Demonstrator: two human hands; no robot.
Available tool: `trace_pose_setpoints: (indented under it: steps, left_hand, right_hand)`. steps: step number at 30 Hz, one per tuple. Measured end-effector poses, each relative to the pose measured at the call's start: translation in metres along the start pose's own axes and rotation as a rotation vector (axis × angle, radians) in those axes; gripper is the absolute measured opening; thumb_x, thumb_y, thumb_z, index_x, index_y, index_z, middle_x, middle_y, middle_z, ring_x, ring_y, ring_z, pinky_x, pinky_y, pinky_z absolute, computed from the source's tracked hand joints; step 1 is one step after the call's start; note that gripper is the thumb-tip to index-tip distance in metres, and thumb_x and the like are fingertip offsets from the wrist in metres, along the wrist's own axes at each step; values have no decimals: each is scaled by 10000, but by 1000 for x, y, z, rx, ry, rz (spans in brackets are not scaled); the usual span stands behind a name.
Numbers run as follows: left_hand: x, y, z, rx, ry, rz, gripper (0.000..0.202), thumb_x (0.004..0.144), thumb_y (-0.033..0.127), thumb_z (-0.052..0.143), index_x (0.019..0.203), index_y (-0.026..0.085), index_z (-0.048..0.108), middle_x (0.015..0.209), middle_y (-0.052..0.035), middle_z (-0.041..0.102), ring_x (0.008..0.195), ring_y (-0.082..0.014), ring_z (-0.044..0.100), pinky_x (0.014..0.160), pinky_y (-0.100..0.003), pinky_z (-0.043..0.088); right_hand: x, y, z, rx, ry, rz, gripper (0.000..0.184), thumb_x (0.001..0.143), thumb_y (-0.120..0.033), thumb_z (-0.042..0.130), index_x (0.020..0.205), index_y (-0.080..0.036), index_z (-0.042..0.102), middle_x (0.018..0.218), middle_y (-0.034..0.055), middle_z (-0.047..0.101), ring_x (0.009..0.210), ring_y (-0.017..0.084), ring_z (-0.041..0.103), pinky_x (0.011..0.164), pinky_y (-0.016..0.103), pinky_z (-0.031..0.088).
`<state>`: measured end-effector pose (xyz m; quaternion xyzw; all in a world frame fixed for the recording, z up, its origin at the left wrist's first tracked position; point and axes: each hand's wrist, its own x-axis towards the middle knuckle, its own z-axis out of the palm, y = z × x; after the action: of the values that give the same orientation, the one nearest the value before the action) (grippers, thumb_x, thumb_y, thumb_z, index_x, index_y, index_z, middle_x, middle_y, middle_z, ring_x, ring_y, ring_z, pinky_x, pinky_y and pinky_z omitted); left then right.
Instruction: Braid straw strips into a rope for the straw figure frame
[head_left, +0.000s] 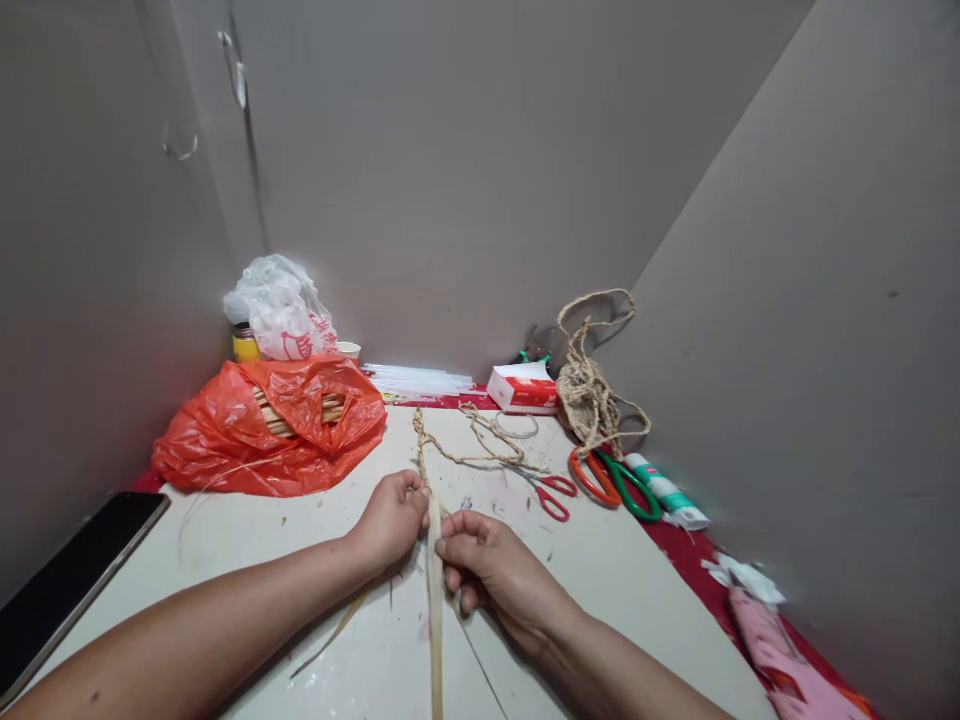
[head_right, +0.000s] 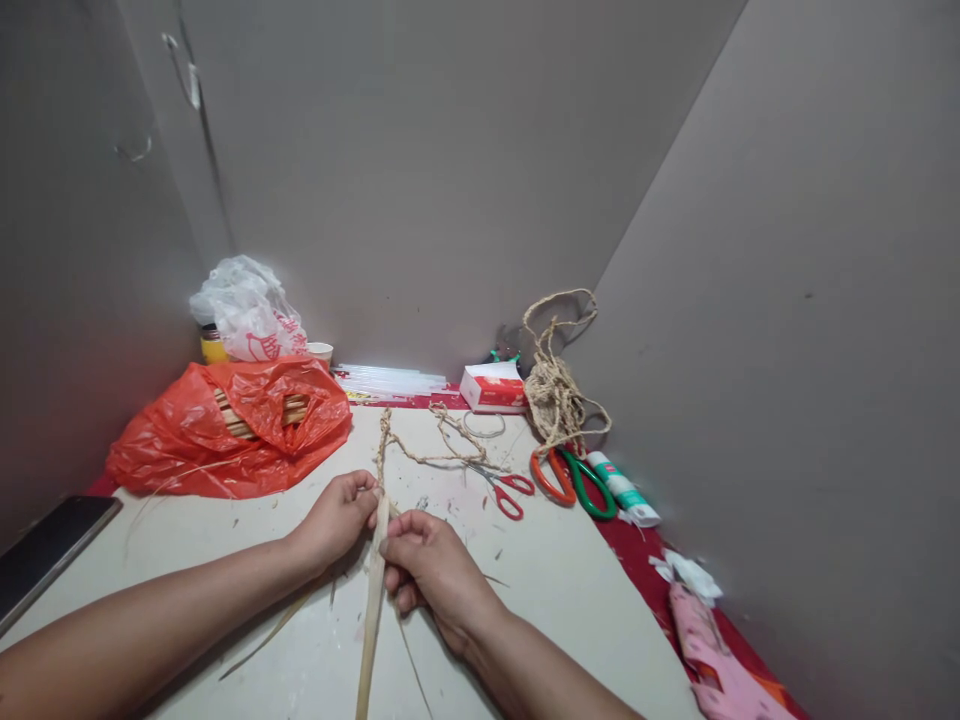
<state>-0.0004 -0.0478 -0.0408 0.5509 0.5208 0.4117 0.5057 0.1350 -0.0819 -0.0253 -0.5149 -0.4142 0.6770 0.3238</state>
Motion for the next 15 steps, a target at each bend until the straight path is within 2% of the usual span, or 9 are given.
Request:
trace_pose_setpoints:
  steps: [3, 7, 10, 15]
  left_hand:
    - [1, -2, 1, -3, 13, 14, 140, 777, 286, 457, 689, 177, 452, 499, 51, 457, 446, -75, 383, 453, -184, 273]
    - [0, -2, 2, -97, 23, -36, 74, 754, 245, 451, 714, 182, 451, 492, 56, 449, 424, -78, 383, 424, -180, 258]
    - [-2, 0, 2, -145, 28, -57, 56, 748, 229, 444, 711, 187, 440, 489, 55, 451, 415, -80, 377, 412, -182, 263]
    - [-2, 1, 2, -103, 81, -40, 127, 783, 293, 452, 713, 188, 438, 481, 60, 423, 421, -77, 365, 411, -176, 258]
  right_hand:
    - [-2, -5, 1, 32, -21, 3, 232, 630, -255, 647, 779, -154, 501, 445, -45, 527, 332, 52, 407, 319, 144, 320]
    - [-3, -13, 2, 55, -96, -6, 236, 637, -281, 648, 783, -152, 515, 449, -40, 539, 323, 44, 405, 331, 141, 325]
    - [-1, -13, 2, -16, -62, -13, 224, 640, -274, 639, 778, -145, 518, 445, -33, 552, 311, 50, 413, 325, 150, 328]
    - [3, -3, 3, -98, 15, -47, 216, 674, -314, 616, 747, -152, 494, 434, -24, 565, 296, 64, 421, 326, 168, 341]
